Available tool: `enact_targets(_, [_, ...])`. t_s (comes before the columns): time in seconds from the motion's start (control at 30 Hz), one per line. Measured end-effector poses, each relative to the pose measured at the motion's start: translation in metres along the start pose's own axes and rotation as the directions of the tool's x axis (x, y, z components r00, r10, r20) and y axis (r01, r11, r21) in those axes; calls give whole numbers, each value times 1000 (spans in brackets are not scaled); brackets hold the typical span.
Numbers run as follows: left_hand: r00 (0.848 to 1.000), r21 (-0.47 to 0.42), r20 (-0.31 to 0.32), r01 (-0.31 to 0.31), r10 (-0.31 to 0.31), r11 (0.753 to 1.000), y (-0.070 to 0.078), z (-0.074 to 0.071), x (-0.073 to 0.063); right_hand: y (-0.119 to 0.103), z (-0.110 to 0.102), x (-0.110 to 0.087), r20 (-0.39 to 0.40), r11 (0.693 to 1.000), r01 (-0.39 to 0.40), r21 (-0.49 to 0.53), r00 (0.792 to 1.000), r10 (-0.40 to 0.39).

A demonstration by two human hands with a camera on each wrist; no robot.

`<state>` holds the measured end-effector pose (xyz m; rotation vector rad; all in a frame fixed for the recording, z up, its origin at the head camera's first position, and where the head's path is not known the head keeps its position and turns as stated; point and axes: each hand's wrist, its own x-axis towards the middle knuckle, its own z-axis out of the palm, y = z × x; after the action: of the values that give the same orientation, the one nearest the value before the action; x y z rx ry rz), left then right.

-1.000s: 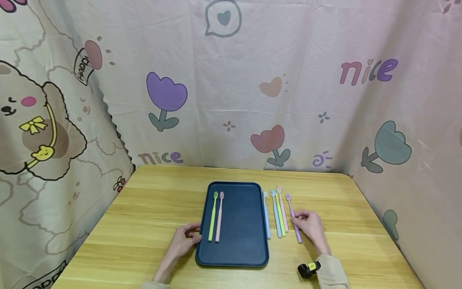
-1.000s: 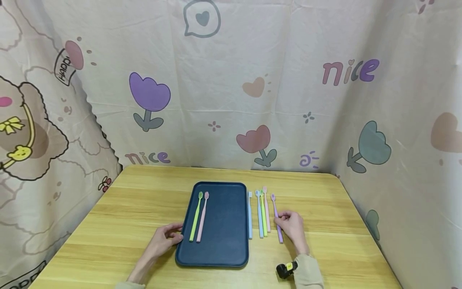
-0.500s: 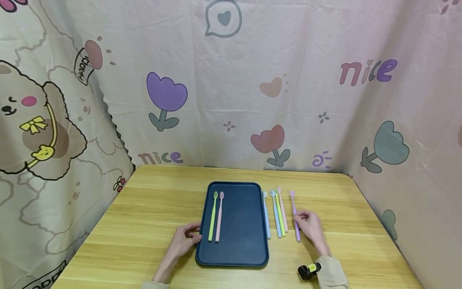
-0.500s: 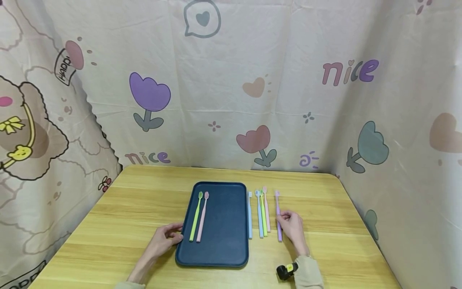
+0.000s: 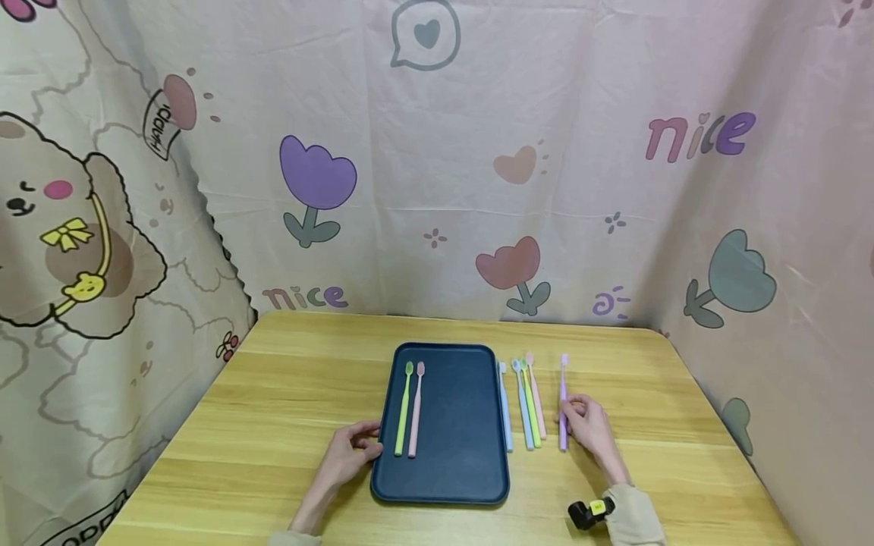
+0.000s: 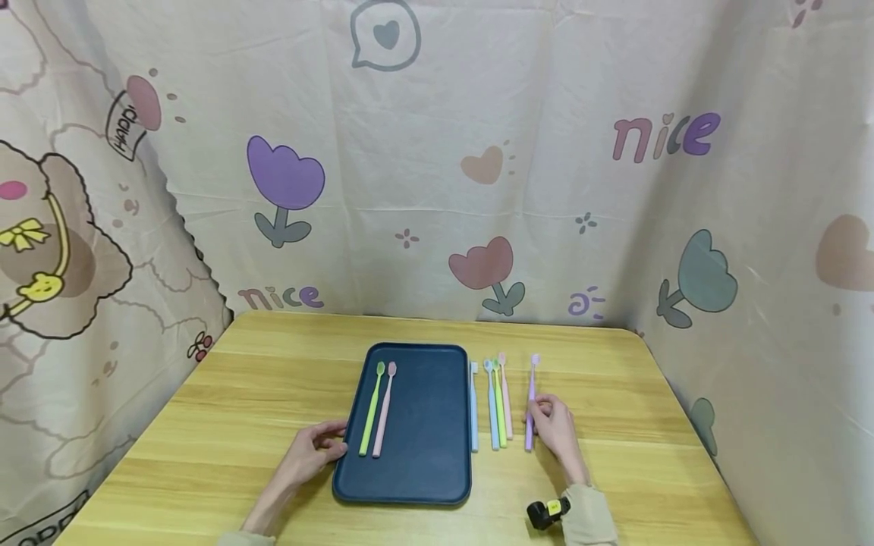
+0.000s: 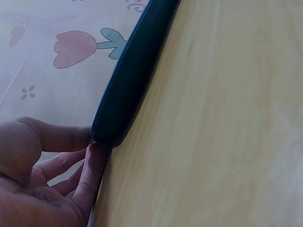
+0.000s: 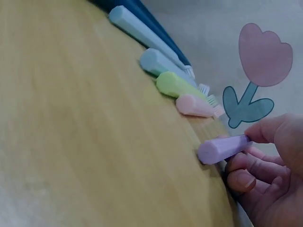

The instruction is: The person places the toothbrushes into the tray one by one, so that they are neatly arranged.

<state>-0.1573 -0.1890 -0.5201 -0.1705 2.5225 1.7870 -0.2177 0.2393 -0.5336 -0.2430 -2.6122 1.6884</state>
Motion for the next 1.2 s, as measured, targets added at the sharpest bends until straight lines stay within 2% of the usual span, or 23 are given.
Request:
enact_targets(0.27, [1000, -10, 20, -17, 17, 1000, 0, -1, 0, -9, -5, -6, 96, 983, -29, 179, 995, 12])
enact_targets(0.57, [999, -9, 25, -24, 25, 1000, 1, -2, -1, -26, -3, -14, 187, 970, -42, 241, 982, -4])
enact_targets(0.77, [999, -12, 27, -24, 24, 1000, 1, -2, -1, -38, 4, -19, 260, 954, -12, 299, 963, -69])
enact_targets(0.97, [1000, -14, 20, -16, 16, 1000, 1, -1, -1, -48, 12, -23, 309, 940, -14, 340, 946, -98])
enact_targets(1.2, [1000, -12, 10, -6, 6, 1000, 1, -1, -1, -57, 25, -26, 372, 925, 5, 379, 915, -158])
